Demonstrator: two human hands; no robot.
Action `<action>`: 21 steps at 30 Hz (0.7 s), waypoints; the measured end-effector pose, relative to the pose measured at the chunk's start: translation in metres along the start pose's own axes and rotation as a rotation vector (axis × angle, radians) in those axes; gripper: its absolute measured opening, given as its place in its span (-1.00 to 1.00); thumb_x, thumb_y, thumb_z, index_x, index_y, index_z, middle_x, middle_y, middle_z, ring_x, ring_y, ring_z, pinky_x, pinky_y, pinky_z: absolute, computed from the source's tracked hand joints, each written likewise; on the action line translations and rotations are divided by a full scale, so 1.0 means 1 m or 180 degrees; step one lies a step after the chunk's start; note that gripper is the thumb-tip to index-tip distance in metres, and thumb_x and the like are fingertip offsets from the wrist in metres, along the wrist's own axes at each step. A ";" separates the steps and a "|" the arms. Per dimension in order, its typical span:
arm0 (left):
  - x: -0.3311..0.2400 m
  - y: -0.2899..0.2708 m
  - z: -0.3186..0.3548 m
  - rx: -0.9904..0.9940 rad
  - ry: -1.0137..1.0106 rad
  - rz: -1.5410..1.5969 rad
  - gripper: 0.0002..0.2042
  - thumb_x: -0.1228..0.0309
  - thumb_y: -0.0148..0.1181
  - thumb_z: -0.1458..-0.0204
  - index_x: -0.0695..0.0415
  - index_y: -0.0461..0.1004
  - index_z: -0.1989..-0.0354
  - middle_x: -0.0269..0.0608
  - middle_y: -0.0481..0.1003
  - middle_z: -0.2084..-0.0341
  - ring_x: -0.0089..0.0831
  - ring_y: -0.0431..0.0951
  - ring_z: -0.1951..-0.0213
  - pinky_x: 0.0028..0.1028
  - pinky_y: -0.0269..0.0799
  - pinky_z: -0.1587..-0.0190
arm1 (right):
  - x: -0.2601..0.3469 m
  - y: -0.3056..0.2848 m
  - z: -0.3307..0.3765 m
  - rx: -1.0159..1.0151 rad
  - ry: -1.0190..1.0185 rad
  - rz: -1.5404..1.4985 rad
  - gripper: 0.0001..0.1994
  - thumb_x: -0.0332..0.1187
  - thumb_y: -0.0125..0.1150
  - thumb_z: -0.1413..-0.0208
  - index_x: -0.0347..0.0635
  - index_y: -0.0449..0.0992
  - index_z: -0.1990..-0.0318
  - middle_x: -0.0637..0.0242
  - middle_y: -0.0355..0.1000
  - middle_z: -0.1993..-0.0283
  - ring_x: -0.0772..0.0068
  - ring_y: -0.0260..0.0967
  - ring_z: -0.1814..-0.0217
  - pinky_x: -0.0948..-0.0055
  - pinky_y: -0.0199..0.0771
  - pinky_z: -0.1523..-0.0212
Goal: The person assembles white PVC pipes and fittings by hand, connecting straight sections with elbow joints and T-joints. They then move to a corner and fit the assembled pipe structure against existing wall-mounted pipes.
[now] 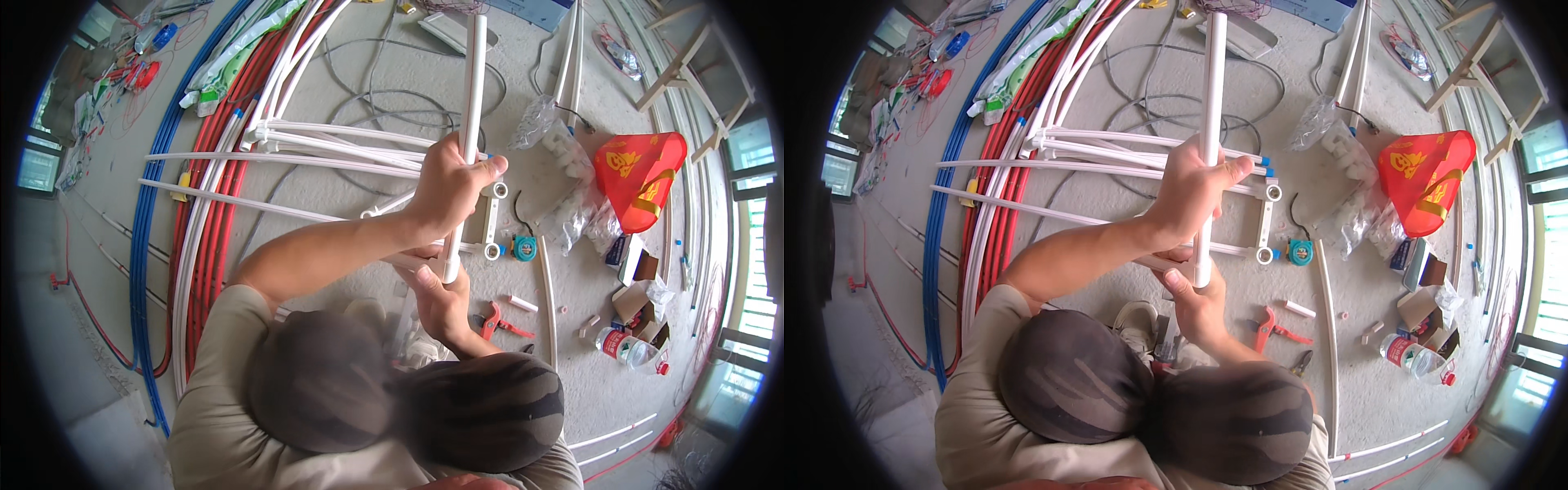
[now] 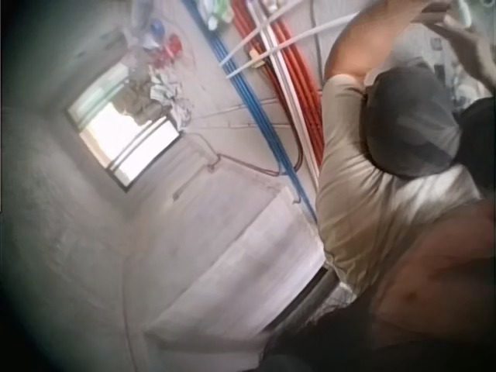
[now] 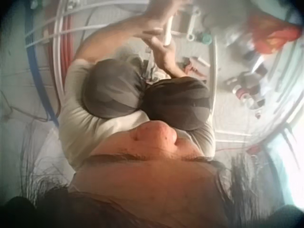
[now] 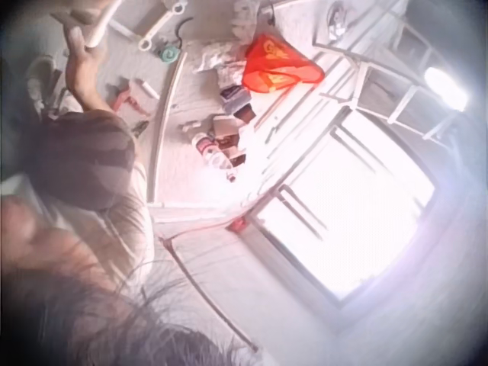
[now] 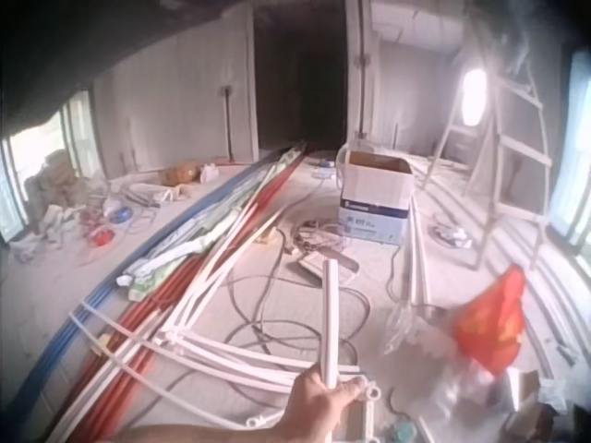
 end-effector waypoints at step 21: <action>0.016 0.000 0.011 0.0662 -0.0833 0.1770 -0.59 0.09 0.19 -0.33 -0.03 0.20 0.49 -0.47 0.17 0.69 -0.66 0.14 0.74 -0.56 0.03 0.71 | 0.012 0.000 0.016 -0.0398 0.0495 -0.0468 -0.85 -0.46 0.17 -0.15 -0.29 0.32 0.37 -0.09 0.51 0.36 -0.15 0.57 0.21 -0.16 0.56 0.03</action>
Point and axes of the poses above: each hand's wrist, its own z-axis away from the middle knuckle, its own y-axis out of the palm, x = y × z, the point moved 2 cm from there along -z, towards the middle knuckle
